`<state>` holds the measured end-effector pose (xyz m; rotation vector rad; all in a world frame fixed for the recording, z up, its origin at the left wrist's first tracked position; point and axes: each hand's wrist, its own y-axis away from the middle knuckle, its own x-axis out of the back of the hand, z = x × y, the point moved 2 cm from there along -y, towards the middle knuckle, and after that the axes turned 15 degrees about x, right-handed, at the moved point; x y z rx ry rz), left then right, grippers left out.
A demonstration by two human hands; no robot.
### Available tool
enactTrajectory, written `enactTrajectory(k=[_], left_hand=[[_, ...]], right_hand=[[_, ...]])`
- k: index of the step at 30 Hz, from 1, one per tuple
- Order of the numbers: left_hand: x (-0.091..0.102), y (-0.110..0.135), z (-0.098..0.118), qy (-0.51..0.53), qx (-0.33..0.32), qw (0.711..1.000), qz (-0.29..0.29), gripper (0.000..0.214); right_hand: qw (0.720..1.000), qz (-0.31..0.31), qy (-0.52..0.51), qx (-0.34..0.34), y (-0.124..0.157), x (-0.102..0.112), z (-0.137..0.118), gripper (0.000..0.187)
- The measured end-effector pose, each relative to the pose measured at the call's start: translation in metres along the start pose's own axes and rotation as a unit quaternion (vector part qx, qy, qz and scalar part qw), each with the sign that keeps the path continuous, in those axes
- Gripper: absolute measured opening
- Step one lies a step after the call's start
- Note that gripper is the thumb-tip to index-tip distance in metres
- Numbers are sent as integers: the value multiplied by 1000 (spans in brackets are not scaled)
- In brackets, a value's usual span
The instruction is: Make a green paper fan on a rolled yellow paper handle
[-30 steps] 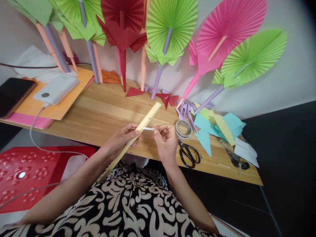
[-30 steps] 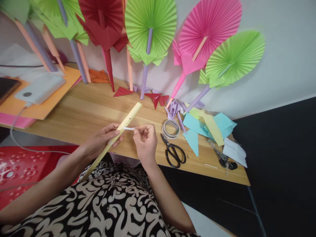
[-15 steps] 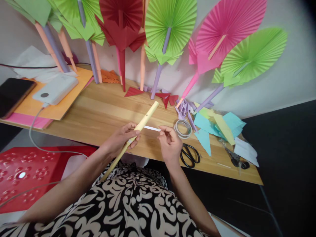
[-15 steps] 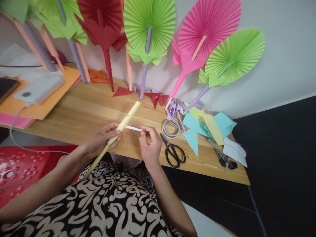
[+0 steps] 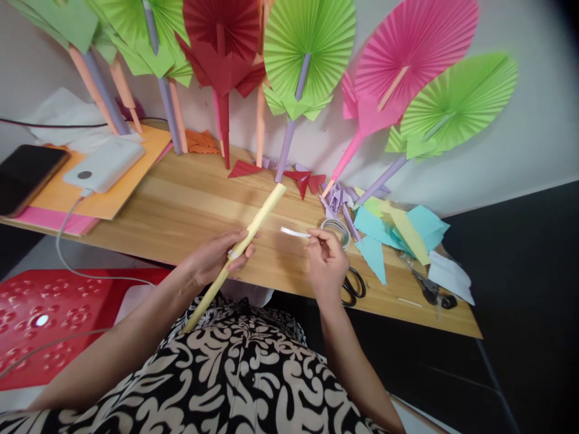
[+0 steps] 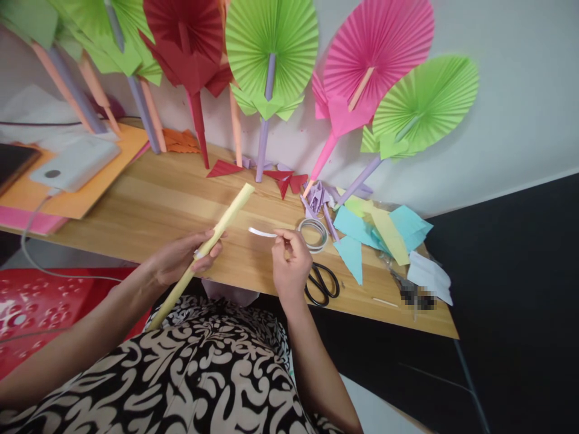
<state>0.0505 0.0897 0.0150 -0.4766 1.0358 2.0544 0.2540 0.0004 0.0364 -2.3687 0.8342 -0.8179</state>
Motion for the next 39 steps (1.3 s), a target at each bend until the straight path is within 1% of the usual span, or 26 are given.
enactTrajectory(k=[3,6,8,10,12,14,16,19,21,24,27,30,34,36,39], left_hand=[[2,0,0,6,4,1000,4,21],[1,0,0,5,10,1000,2,23],[0,0,0,6,15,1000,0,25],[-1,1,0,8,17,1000,-1,28],[-3,2,3,9,11,1000,3,29],[-7,2,9,7,-7,1000,14,28],[-12,2,18,6,-42,999,30,27],[-23,2,33,16,-119,991,56,20],[-31,2,42,29,-170,983,69,14],[-41,1,50,56,-222,970,82,9],[-47,3,51,67,-237,965,86,12],[-48,5,44,53,-218,971,86,19],[-40,4,23,9,-174,980,97,27],[-36,2,13,-13,-150,985,88,31],[-34,-1,5,-17,-139,986,93,33]], right_hand=[[999,-27,13,33,-1,4,-1,18],[991,-95,19,97,-2,3,-8,19],[984,-133,25,117,-1,0,-12,22],[984,-148,35,94,1,-3,-15,25],[986,-158,29,39,5,-6,-16,21],[982,-186,-9,-15,11,-11,-18,17],[968,-239,-69,-43,17,-19,-23,20],[935,-321,-141,-48,24,-33,-34,25],[918,-350,-177,-52,28,-43,-40,24],[903,-352,-232,-80,31,-56,-44,21],[895,-333,-268,-129,33,-62,-42,21],[895,-321,-273,-149,32,-60,-40,26],[915,-294,-248,-119,27,-51,-39,31],[922,-287,-237,-111,26,-49,-39,31],[928,-288,-215,-98,26,-49,-41,30]])
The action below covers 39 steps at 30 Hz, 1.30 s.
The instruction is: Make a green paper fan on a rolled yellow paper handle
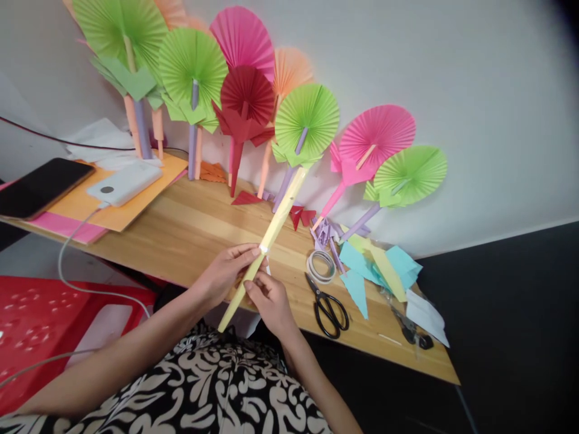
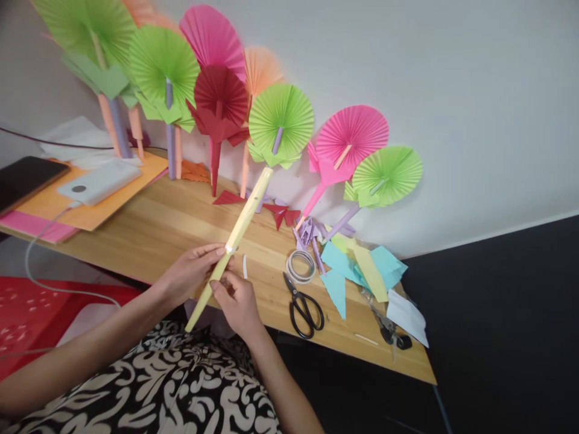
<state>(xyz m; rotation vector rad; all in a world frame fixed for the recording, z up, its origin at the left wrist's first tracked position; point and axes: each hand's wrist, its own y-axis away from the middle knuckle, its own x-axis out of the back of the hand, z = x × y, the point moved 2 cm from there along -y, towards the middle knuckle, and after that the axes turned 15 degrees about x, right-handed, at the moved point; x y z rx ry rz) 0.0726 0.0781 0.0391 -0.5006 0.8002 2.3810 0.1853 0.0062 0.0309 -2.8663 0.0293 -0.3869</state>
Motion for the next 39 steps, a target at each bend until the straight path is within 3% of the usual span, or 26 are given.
enactTrajectory(k=[7,12,18,24,31,39], left_hand=[[-8,12,11,-19,-55,998,6,34],[-11,21,15,-75,-75,994,29,36],[-12,20,10,-44,-69,997,16,30],[-12,19,9,-48,-70,996,3,32],[-13,20,11,-69,-84,994,30,24],[-8,15,4,-91,-92,990,50,33]], right_hand=[[987,-13,127,99,-5,19,-11,34],[950,76,249,174,-15,41,-29,20],[909,128,301,259,-19,38,-38,16],[905,126,303,272,-24,33,-37,13],[907,119,301,270,-25,31,-37,12],[926,125,272,229,-25,29,-36,11]])
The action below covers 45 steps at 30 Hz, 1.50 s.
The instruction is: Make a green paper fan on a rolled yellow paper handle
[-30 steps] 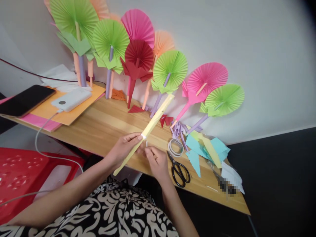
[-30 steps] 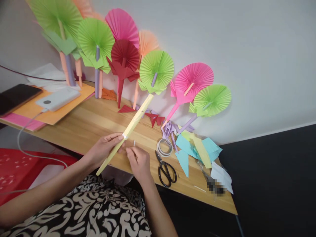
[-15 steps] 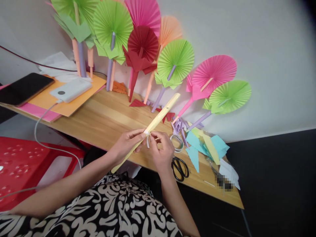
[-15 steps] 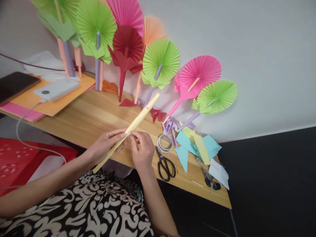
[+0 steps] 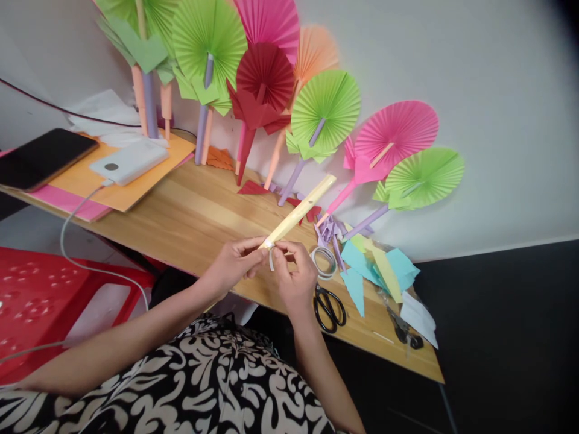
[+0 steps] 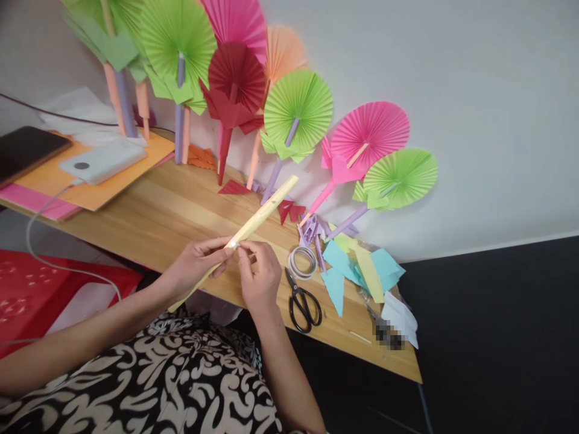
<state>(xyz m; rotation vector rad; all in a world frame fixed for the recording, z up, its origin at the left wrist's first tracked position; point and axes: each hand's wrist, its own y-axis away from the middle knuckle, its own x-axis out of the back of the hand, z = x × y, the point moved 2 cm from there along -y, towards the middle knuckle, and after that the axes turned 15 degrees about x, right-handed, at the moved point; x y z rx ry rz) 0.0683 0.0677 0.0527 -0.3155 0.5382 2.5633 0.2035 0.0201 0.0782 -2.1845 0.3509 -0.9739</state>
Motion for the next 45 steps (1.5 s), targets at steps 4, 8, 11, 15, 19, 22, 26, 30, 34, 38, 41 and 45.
enactTrajectory(k=[4,8,11,15,19,22,26,30,34,38,41,45], left_hand=[[0,1,0,-4,11,1000,-3,40],[-1,2,3,-4,3,1000,-2,38],[0,0,2,-3,-2,1000,5,35],[1,-2,-1,-21,-18,1000,12,33],[2,0,-1,-41,-42,998,15,32],[1,1,0,-38,-42,998,18,33],[1,2,0,-38,-35,999,17,33],[0,2,-2,-30,-28,999,7,33],[0,2,-6,-25,-18,1000,4,33],[1,1,-10,-25,-15,1000,2,30],[0,3,-10,-13,-1,1000,1,28],[-3,6,-4,6,39,999,-8,25]], right_hand=[[1000,10,0,-10,0,-1,2,9],[1000,11,-11,-12,1,-2,2,8],[1000,7,-10,-7,2,-2,2,8],[998,5,26,55,2,-1,1,9],[994,-1,52,97,2,-1,0,9],[994,-12,48,98,2,-1,-1,9],[996,2,33,80,2,0,-2,8],[995,14,53,87,3,0,-3,5],[988,10,96,119,3,0,-3,5],[985,9,106,135,3,0,-3,5],[986,7,109,129,3,-1,-3,7],[988,9,112,107,5,0,-1,11]])
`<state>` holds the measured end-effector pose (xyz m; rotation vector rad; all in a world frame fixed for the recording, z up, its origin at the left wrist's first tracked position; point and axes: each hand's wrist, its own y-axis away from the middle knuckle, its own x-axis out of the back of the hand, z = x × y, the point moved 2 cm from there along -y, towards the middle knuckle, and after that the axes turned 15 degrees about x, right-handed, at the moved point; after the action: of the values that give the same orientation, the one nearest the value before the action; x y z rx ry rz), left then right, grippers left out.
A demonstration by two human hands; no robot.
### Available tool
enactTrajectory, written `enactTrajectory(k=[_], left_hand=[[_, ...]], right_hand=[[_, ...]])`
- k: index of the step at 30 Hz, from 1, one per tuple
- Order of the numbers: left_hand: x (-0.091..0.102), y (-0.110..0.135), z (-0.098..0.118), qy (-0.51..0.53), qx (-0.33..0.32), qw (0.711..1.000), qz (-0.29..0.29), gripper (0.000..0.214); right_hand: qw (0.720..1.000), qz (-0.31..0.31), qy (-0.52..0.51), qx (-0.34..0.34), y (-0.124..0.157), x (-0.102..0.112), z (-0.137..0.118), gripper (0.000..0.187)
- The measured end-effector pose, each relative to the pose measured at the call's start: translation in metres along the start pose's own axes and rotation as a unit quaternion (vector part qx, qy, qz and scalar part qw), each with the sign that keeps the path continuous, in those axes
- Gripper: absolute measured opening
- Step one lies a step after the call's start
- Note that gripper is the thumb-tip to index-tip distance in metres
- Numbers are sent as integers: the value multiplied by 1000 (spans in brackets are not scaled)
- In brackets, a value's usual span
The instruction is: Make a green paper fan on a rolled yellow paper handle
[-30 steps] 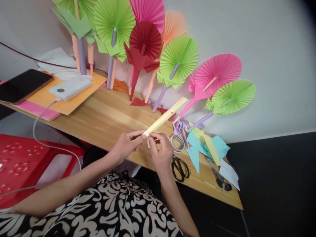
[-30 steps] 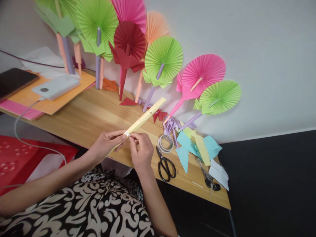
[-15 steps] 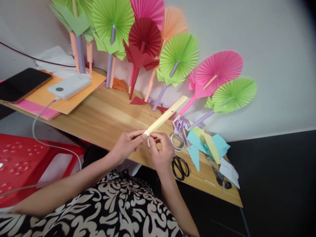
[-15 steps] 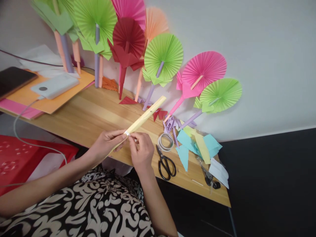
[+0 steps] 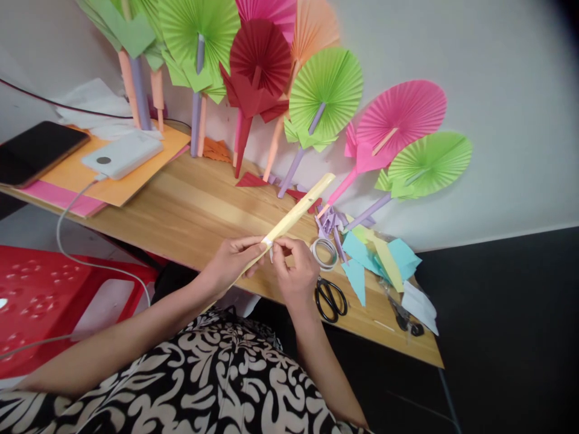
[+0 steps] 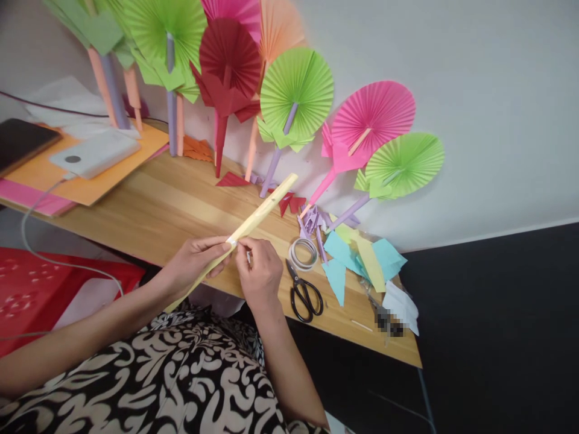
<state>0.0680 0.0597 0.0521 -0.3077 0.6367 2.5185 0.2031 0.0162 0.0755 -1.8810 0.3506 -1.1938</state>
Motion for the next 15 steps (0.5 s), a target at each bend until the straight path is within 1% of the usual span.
enactTrajectory(k=[3,7,13,15], left_hand=[[-1,2,3,8,23,1000,-11,25],[-2,1,2,22,41,999,-27,27],[-2,0,0,14,60,998,-32,26],[-2,-1,0,15,64,997,-34,26]], right_hand=[[1000,-10,-17,-9,0,1,1,10],[1000,-24,-16,-1,1,1,1,5],[999,-32,4,-7,1,2,4,12],[999,-36,4,-9,1,3,5,11]])
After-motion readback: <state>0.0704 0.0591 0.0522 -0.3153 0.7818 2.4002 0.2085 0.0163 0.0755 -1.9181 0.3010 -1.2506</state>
